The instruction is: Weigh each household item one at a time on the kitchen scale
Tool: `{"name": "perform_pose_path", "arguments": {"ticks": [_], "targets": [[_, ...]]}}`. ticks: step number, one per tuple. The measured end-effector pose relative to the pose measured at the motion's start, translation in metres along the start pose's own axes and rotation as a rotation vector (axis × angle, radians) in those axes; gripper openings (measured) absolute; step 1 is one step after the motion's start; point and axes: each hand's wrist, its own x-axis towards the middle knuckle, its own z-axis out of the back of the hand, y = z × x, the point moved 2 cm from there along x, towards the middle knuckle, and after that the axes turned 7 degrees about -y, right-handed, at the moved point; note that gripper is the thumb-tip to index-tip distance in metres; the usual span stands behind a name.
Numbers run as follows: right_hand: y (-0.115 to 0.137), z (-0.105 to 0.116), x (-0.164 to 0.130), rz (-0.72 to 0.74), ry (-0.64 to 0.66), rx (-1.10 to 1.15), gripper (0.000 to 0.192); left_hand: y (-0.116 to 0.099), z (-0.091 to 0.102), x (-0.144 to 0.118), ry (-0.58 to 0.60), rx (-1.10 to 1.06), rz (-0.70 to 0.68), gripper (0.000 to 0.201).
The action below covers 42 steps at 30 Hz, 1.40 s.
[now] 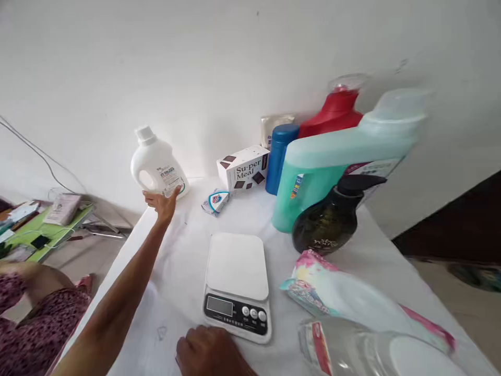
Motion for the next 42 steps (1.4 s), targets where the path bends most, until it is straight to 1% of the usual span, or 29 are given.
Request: {"name": "perform_pose_path", "arguments": {"ticks": [2, 4, 6, 10, 13, 15, 20, 22, 25, 27, 29, 30, 31, 32, 33, 35, 36, 37, 38, 39, 40, 42], "targets": [[0.000, 0.001, 0.000, -0.020, 0.016, 0.008, 0.030, -0.008, -0.009, 0.006, -0.047, 0.034, 0.050, 0.148], [0.001, 0.001, 0.000, -0.034, 0.024, 0.011, 0.029, -0.013, -0.018, 0.013, -0.059, 0.051, 0.076, 0.151], [0.001, 0.000, -0.001, -0.044, 0.023, 0.006, 0.028, -0.014, -0.025, 0.021, -0.028, 0.049, 0.089, 0.152], [0.001, -0.003, -0.003, -0.044, 0.020, -0.004, 0.027, -0.009, -0.035, 0.037, 0.052, 0.002, 0.000, 0.146], [0.001, -0.004, -0.004, -0.057, 0.019, -0.006, 0.025, -0.007, -0.043, 0.045, 0.076, -0.016, -0.001, 0.145], [0.002, -0.004, -0.005, -0.063, 0.056, -0.009, 0.024, -0.009, -0.049, 0.048, 0.080, -0.014, 0.010, 0.145], [0.006, -0.001, -0.004, -0.060, 0.207, -0.017, 0.022, -0.017, -0.062, 0.057, 0.082, -0.016, 0.049, 0.144], [0.007, 0.000, -0.002, -0.056, 0.239, -0.019, 0.021, -0.018, -0.065, 0.062, 0.084, -0.005, 0.043, 0.144], [0.009, 0.001, 0.000, -0.053, 0.287, -0.023, 0.019, -0.020, -0.065, 0.066, 0.085, 0.008, 0.020, 0.143], [0.009, 0.001, 0.002, -0.052, 0.311, -0.028, 0.018, -0.024, -0.062, 0.060, 0.089, 0.005, 0.030, 0.141], [0.009, 0.000, 0.002, -0.048, 0.327, -0.030, 0.018, -0.031, -0.059, 0.045, 0.066, -0.016, 0.027, 0.140], [0.009, 0.000, 0.002, -0.046, 0.330, -0.030, 0.018, -0.037, -0.057, 0.034, 0.047, -0.046, -0.008, 0.138], [0.009, -0.001, 0.002, -0.047, 0.330, -0.028, 0.018, -0.044, -0.057, 0.021, 0.038, -0.095, -0.076, 0.136], [0.008, -0.002, 0.001, -0.048, 0.330, -0.025, 0.017, -0.053, -0.058, 0.007, 0.059, -0.160, -0.174, 0.132], [0.008, -0.003, 0.001, -0.050, 0.331, -0.021, 0.016, -0.064, -0.060, -0.008, 0.118, -0.232, -0.290, 0.128], [0.008, -0.004, 0.000, -0.054, 0.352, -0.012, 0.013, -0.085, -0.069, -0.036, 0.330, -0.343, -0.496, 0.125], [0.008, -0.005, -0.001, -0.056, 0.371, -0.008, 0.012, -0.095, -0.075, -0.047, 0.441, -0.363, -0.561, 0.126], [0.008, -0.005, 0.000, -0.059, 0.392, -0.005, 0.010, -0.104, -0.081, -0.055, 0.529, -0.362, -0.593, 0.128], [0.008, -0.006, 0.001, -0.062, 0.409, -0.004, 0.009, -0.112, -0.087, -0.061, 0.588, -0.351, -0.597, 0.128], [0.008, -0.005, 0.002, -0.061, 0.420, -0.004, 0.009, -0.118, -0.093, -0.065, 0.620, -0.338, -0.580, 0.126], [0.008, -0.005, 0.004, -0.057, 0.426, -0.005, 0.009, -0.123, -0.097, -0.066, 0.630, -0.324, -0.552, 0.121], [0.009, -0.004, 0.009, -0.042, 0.426, -0.005, 0.010, -0.128, -0.102, -0.067, 0.605, -0.305, -0.487, 0.105]]}}
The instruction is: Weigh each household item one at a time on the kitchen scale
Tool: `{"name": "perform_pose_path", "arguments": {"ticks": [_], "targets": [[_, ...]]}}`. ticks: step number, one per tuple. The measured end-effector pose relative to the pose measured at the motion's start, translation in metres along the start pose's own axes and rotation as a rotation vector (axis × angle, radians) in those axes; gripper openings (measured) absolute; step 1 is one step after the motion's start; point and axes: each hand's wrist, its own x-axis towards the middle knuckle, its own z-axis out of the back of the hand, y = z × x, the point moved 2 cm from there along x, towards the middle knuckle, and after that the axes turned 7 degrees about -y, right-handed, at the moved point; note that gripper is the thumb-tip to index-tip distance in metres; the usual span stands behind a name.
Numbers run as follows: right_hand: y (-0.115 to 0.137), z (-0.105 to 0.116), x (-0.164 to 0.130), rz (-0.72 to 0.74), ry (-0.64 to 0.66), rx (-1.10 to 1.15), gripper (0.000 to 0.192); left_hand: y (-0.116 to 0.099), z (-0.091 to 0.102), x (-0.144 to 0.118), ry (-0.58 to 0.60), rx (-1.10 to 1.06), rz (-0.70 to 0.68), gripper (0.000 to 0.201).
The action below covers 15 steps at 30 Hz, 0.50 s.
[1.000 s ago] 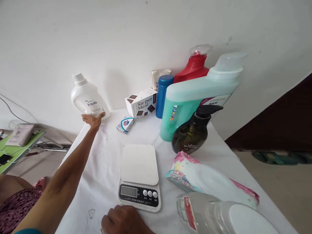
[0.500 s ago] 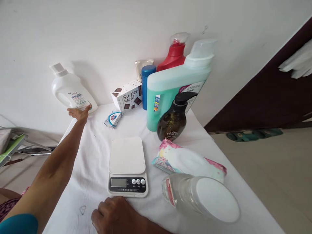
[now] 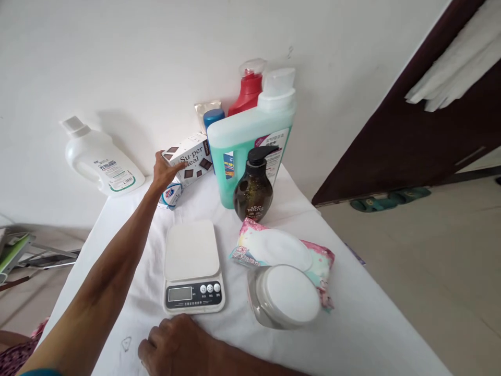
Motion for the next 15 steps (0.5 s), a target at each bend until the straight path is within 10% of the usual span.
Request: {"name": "perform_pose_path", "arguments": {"ticks": [7, 15], "targets": [[-0.001, 0.008, 0.006, -0.031, 0.099, 0.031, 0.009, -0.008, 0.026, -0.002, -0.218, -0.043, -0.038, 0.085], [-0.005, 0.022, 0.006, -0.017, 0.108, 0.066, 0.007, -0.046, 0.135, -0.060, -0.273, -0.033, -0.097, 0.089]]}}
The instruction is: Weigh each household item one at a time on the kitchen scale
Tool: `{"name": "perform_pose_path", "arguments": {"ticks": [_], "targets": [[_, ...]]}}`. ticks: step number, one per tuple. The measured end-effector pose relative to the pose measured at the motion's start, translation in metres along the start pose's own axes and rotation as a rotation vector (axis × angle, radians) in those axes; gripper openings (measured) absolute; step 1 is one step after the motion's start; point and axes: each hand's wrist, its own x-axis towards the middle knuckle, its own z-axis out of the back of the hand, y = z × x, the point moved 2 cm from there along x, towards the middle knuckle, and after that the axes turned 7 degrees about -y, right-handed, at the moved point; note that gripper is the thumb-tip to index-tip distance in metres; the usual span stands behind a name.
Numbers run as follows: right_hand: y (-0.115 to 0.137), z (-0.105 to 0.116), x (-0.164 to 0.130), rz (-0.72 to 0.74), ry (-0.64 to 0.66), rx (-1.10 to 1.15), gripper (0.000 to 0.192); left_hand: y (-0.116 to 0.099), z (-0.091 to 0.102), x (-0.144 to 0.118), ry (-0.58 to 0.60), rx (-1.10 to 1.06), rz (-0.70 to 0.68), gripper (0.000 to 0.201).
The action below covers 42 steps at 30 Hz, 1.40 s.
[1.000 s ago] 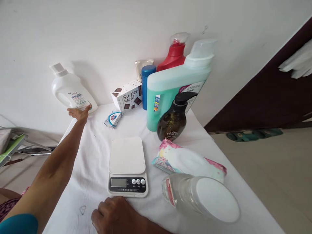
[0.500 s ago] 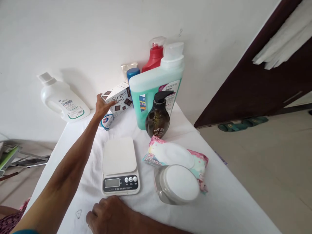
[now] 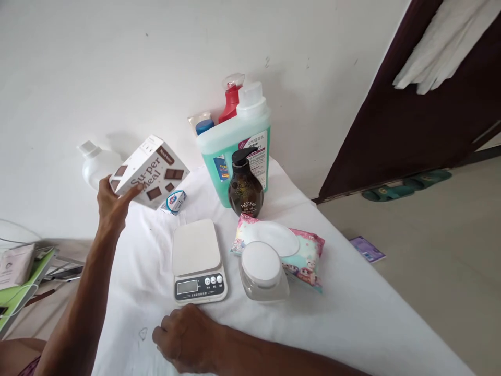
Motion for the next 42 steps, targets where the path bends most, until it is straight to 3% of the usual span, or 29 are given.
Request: {"name": "perform_pose_path", "arguments": {"ticks": [4, 8, 13, 20, 25, 28, 32, 36, 42], "targets": [[0.001, 0.006, 0.004, -0.012, 0.030, 0.013, 0.009, -0.012, 0.055, -0.052, 0.118, 0.039, 0.045, 0.088], [0.001, 0.010, 0.006, -0.035, 0.046, 0.015, 0.013, -0.019, 0.079, -0.099, 0.274, 0.049, 0.081, 0.085], [0.001, 0.011, 0.007, -0.041, 0.061, 0.022, 0.012, -0.029, 0.074, -0.126, 0.369, 0.097, 0.112, 0.080], [0.001, 0.010, 0.006, -0.038, 0.023, 0.005, 0.012, -0.037, 0.064, -0.128, 0.429, 0.054, 0.117, 0.077], [0.000, 0.006, 0.005, -0.032, 0.014, 0.038, 0.008, -0.018, 0.068, -0.125, 0.584, -0.270, 0.202, 0.104], [-0.001, 0.005, 0.003, -0.033, 0.020, 0.035, 0.009, 0.011, 0.061, -0.124, 0.423, -0.363, 0.311, 0.104], [0.000, 0.006, 0.003, -0.053, 0.028, 0.025, 0.010, 0.048, 0.046, -0.133, 0.163, -0.164, 0.362, 0.077], [0.001, 0.007, 0.002, -0.051, 0.060, 0.029, 0.007, 0.062, 0.039, -0.143, 0.164, 0.014, 0.269, 0.048], [0.001, -0.001, -0.003, -0.048, 0.080, -0.003, 0.006, 0.070, 0.039, -0.147, 0.206, 0.012, 0.282, 0.043]]}}
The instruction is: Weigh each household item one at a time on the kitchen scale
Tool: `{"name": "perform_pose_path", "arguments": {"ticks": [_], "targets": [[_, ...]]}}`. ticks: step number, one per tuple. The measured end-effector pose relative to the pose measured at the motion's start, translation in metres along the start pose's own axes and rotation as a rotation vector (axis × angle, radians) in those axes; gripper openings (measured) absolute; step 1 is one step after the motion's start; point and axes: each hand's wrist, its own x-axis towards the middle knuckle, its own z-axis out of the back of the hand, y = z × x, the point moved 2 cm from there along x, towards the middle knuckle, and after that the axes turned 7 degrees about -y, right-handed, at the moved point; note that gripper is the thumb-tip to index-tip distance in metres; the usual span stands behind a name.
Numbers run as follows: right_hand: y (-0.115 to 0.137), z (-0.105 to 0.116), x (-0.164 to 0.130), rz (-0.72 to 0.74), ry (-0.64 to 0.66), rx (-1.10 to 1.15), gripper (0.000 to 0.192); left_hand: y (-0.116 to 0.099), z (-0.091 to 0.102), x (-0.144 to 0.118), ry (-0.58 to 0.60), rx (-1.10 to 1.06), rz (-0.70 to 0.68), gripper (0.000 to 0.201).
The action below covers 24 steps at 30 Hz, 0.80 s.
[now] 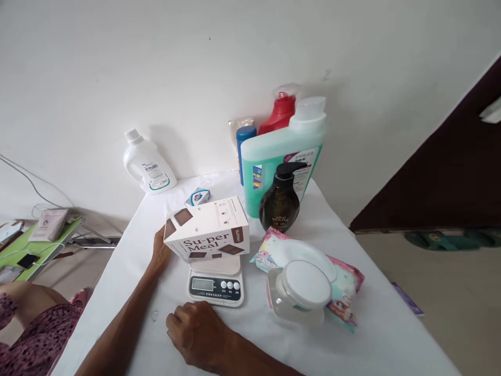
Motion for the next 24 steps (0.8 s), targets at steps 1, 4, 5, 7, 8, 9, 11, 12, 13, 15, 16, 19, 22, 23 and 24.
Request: {"name": "perform_pose_path", "arguments": {"ticks": [1, 4, 5, 7, 8, 9, 11, 12, 13, 15, 16, 19, 22, 23, 24], "targets": [[0.000, -0.002, -0.001, 0.000, -0.003, -0.006, 0.006, 0.001, 0.000, 0.000, 0.005, -0.008, -0.004, 0.043], [-0.001, -0.006, -0.004, 0.010, -0.037, -0.009, 0.009, 0.004, -0.001, -0.001, 0.022, -0.044, -0.018, 0.044], [-0.001, -0.007, -0.005, 0.016, -0.051, -0.005, 0.010, 0.005, -0.002, -0.002, 0.027, -0.047, -0.020, 0.045], [-0.002, -0.009, -0.006, 0.029, -0.079, 0.004, 0.010, 0.006, -0.002, -0.002, 0.034, -0.043, -0.021, 0.047], [-0.002, -0.009, -0.007, 0.033, -0.092, 0.007, 0.010, 0.007, -0.002, -0.002, 0.039, -0.041, -0.020, 0.049], [-0.003, -0.010, -0.007, 0.035, -0.105, 0.010, 0.010, 0.008, -0.003, -0.003, 0.045, -0.044, -0.019, 0.050], [-0.004, -0.012, -0.008, 0.036, -0.134, 0.019, 0.011, 0.009, -0.004, -0.004, 0.051, -0.076, -0.012, 0.054], [-0.005, -0.014, -0.008, 0.032, -0.149, 0.021, 0.012, 0.010, -0.004, -0.004, 0.047, -0.100, -0.001, 0.056], [-0.005, -0.016, -0.008, 0.033, -0.164, 0.022, 0.013, 0.010, -0.004, -0.005, 0.044, -0.130, 0.013, 0.058], [-0.006, -0.021, -0.008, 0.041, -0.201, 0.016, 0.015, 0.008, -0.002, -0.006, 0.038, -0.219, 0.039, 0.066], [-0.006, -0.023, -0.008, 0.048, -0.222, 0.008, 0.016, 0.005, 0.001, -0.007, 0.042, -0.272, 0.039, 0.072], [-0.007, -0.029, -0.008, 0.072, -0.284, -0.029, 0.019, -0.019, 0.016, -0.010, 0.119, -0.363, -0.067, 0.089], [-0.008, -0.032, -0.008, 0.088, -0.313, -0.058, 0.019, -0.059, 0.029, -0.019, 0.293, -0.217, -0.231, 0.104], [-0.009, -0.033, -0.007, 0.095, -0.320, -0.065, 0.019, -0.071, 0.030, -0.023, 0.324, -0.129, -0.257, 0.106], [-0.009, -0.034, -0.007, 0.099, -0.329, -0.072, 0.019, -0.081, 0.030, -0.027, 0.332, -0.046, -0.264, 0.105]]}}
